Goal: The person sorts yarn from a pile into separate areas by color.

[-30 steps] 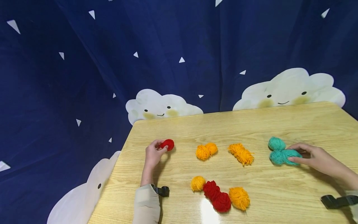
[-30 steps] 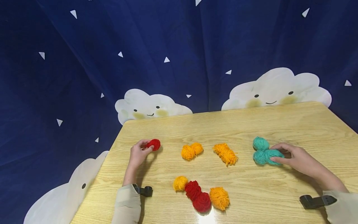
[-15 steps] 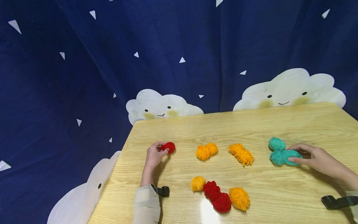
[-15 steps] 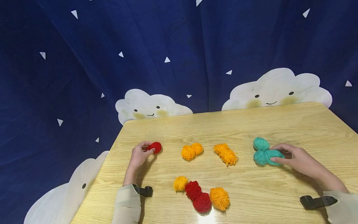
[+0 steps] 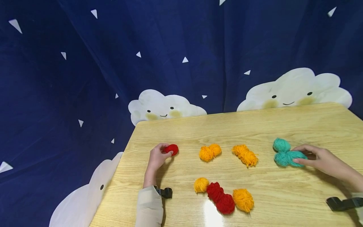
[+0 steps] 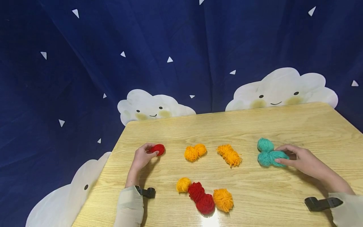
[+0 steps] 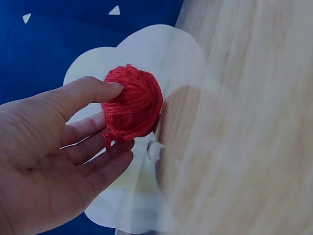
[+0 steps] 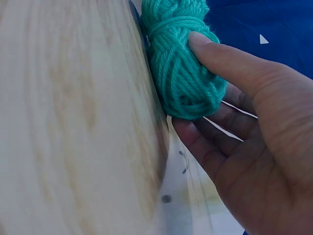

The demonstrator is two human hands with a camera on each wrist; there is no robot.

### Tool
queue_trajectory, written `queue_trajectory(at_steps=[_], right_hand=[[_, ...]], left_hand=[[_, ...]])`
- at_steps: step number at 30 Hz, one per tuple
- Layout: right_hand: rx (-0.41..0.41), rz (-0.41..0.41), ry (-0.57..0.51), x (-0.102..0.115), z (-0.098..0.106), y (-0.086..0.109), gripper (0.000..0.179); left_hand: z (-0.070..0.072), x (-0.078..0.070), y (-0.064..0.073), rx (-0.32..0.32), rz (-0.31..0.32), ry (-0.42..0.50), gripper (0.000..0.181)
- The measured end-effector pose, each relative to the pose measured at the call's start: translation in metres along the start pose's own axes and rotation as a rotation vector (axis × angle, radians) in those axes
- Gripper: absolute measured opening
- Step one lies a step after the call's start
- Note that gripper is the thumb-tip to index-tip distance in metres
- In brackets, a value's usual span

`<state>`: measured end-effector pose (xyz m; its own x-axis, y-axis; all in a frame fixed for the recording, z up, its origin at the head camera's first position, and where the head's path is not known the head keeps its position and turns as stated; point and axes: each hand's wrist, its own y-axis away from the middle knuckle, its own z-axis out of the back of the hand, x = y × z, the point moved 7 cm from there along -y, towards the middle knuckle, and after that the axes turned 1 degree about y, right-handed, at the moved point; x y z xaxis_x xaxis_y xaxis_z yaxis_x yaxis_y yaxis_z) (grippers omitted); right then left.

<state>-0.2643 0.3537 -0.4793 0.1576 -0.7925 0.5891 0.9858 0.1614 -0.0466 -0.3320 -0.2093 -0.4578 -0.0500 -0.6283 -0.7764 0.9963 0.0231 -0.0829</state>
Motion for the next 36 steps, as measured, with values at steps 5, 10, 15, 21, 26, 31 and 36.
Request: queue_trajectory(at_steps=[5,10,15,21,26,31,36], right_hand=[[-0.005,0.008,0.000,0.001,0.001,0.000,0.041],[-0.004,0.007,-0.003,0.001,0.001,-0.001,0.041],[0.001,0.002,-0.004,0.001,0.000,0.000,0.042],[-0.012,0.013,-0.013,0.002,0.001,0.001,0.042],[-0.024,0.017,-0.011,0.003,0.000,0.001,0.041],[-0.022,0.016,-0.009,0.004,0.001,0.001,0.042],[-0.022,0.017,-0.006,0.004,0.002,0.001,0.041]], left_hand=[[0.000,-0.003,0.001,0.019,-0.004,0.007,0.045],[0.000,-0.006,0.001,0.030,-0.011,0.024,0.052],[0.000,-0.008,0.002,0.017,-0.020,0.029,0.053],[0.003,-0.018,0.004,-0.009,-0.075,0.030,0.054],[0.003,-0.024,0.007,-0.006,-0.095,0.048,0.054],[0.001,-0.031,0.008,0.013,-0.121,0.078,0.053],[-0.002,-0.043,0.011,0.039,-0.151,0.115,0.053]])
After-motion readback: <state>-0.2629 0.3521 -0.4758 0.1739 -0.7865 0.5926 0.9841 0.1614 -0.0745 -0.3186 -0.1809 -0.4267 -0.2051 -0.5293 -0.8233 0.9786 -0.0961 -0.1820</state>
